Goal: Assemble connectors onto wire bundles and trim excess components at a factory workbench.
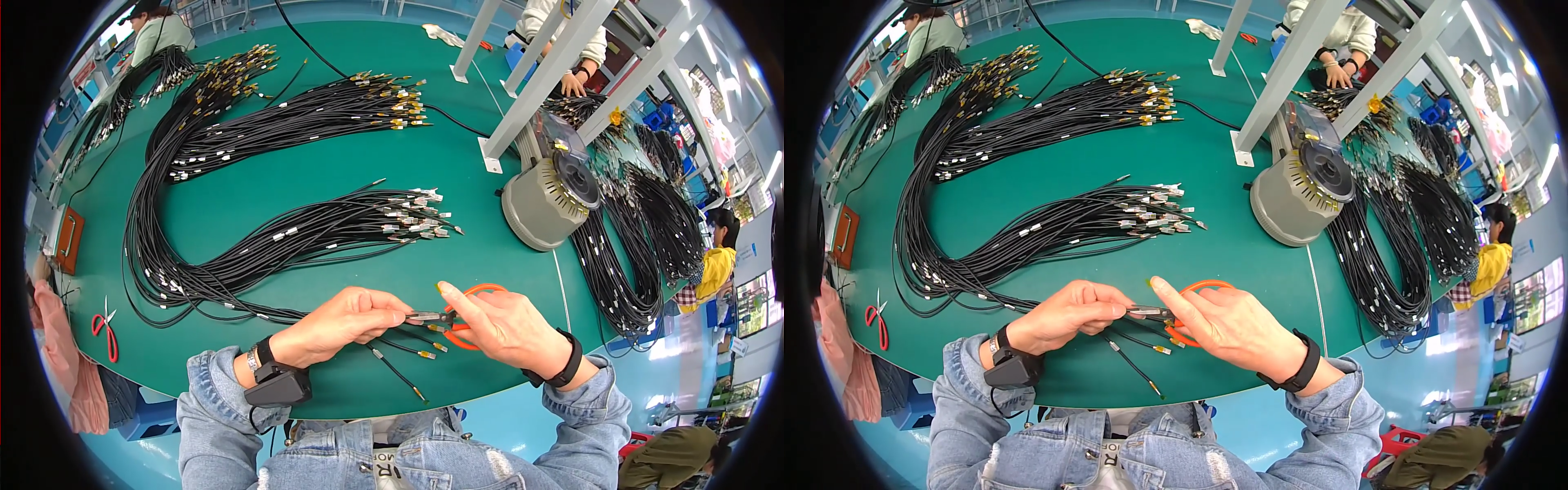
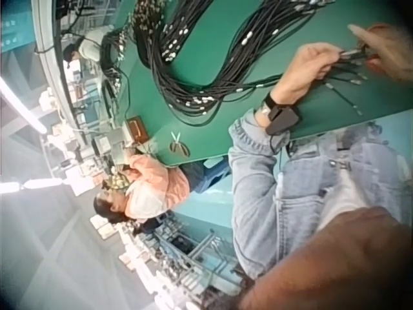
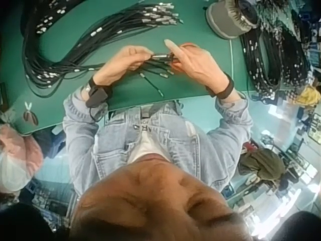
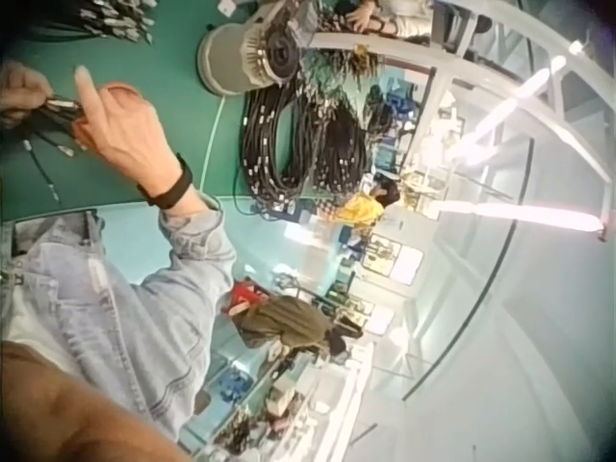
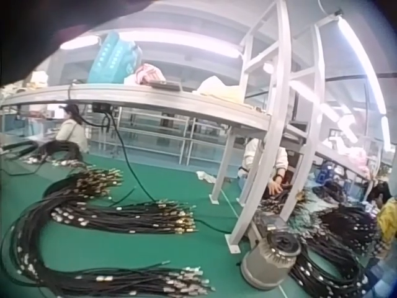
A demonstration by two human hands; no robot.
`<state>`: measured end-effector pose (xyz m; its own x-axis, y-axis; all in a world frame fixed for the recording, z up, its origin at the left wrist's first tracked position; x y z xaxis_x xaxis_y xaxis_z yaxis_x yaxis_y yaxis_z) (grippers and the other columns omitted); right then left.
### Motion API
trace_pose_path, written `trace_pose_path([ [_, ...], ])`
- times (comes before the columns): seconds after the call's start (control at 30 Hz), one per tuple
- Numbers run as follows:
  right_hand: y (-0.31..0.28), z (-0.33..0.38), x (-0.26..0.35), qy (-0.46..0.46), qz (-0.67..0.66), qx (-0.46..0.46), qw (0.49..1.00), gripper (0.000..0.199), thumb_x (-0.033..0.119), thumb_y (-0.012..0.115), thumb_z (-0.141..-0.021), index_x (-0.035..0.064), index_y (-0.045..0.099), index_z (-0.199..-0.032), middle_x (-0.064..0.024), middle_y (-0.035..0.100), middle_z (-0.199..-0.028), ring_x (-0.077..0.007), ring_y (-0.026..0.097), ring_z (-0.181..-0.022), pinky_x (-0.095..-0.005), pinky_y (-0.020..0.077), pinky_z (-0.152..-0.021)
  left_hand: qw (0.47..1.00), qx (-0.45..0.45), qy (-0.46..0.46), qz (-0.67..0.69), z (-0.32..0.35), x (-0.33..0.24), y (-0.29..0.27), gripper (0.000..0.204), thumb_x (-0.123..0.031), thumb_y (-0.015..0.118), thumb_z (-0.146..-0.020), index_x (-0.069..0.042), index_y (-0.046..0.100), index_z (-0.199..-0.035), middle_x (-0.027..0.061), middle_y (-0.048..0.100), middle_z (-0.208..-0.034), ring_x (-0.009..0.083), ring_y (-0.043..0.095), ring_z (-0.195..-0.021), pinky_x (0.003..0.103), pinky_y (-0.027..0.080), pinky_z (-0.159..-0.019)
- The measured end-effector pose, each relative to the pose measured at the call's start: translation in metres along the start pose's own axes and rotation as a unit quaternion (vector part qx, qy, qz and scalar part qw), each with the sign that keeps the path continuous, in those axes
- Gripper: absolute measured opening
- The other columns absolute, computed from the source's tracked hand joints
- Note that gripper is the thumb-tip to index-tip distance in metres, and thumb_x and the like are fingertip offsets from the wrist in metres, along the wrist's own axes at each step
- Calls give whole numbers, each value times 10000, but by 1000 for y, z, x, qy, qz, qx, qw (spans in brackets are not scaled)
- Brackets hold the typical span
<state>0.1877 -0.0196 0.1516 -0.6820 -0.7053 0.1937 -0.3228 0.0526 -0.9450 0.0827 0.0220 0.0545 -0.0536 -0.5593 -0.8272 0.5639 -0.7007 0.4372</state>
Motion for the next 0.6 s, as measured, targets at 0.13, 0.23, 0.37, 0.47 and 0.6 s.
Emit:
trace_pose_path([
  [0.13, -3, 11, -14, 77, -146, -37, 986, 799, 39, 698, -705, -10, 249, -1364, -115, 616, -821, -274, 612, -685, -333, 500, -614, 999, 9, 15, 32, -4, -2, 8, 180, -139, 529, -908, -14, 620, -999, -98, 388, -604, 16, 267, -529, 194, 200, -472],
  [0.23, 0, 28, -42, 215, -237, -85, 944, 792, 12, 671, -716, -8, 223, -1369, -128, 618, -828, -291, 606, -674, -343, 497, -627, 999, -17, 29, 35, -2, -7, 3, 172, -144, 528, -911, -10, 606, -985, -87, 390, -602, 20, 291, -528, 196, 216, -468],
  [0.37, 10, 67, -84, 371, -213, -134, 894, 762, -7, 636, -734, 9, 220, -1372, -124, 609, -799, -280, 592, -653, -342, 483, -632, 997, -61, 43, 17, 3, -17, 1, 180, -165, 537, -913, -12, 615, -966, -75, 404, -609, 25, 305, -531, 197, 217, -466],
  [0.47, 13, 92, -106, 418, -118, -133, 891, 731, -1, 627, -747, 29, 242, -1367, -117, 591, -775, -251, 578, -655, -334, 471, -633, 995, -72, 73, -19, 1, -21, 1, 180, -170, 545, -911, -11, 619, -951, -66, 427, -611, 25, 332, -535, 189, 239, -467],
  [0.6, 5, 97, -107, 405, 40, -100, 908, 647, 22, 632, -761, 51, 322, -1329, -104, 558, -764, -194, 553, -690, -314, 454, -640, 982, -110, 140, -68, -2, -32, 1, 170, -160, 565, -901, -6, 625, -937, -47, 474, -618, 26, 379, -533, 178, 275, -466],
])
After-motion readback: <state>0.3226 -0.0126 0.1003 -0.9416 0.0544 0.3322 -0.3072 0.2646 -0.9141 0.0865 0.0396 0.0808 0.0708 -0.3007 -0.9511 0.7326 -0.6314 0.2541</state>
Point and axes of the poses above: each hand's wrist, its own z-axis away from the middle knuckle, its own y-axis out of the palm, x = y × z, the point moved 9 cm from there along -z, towards the middle knuckle
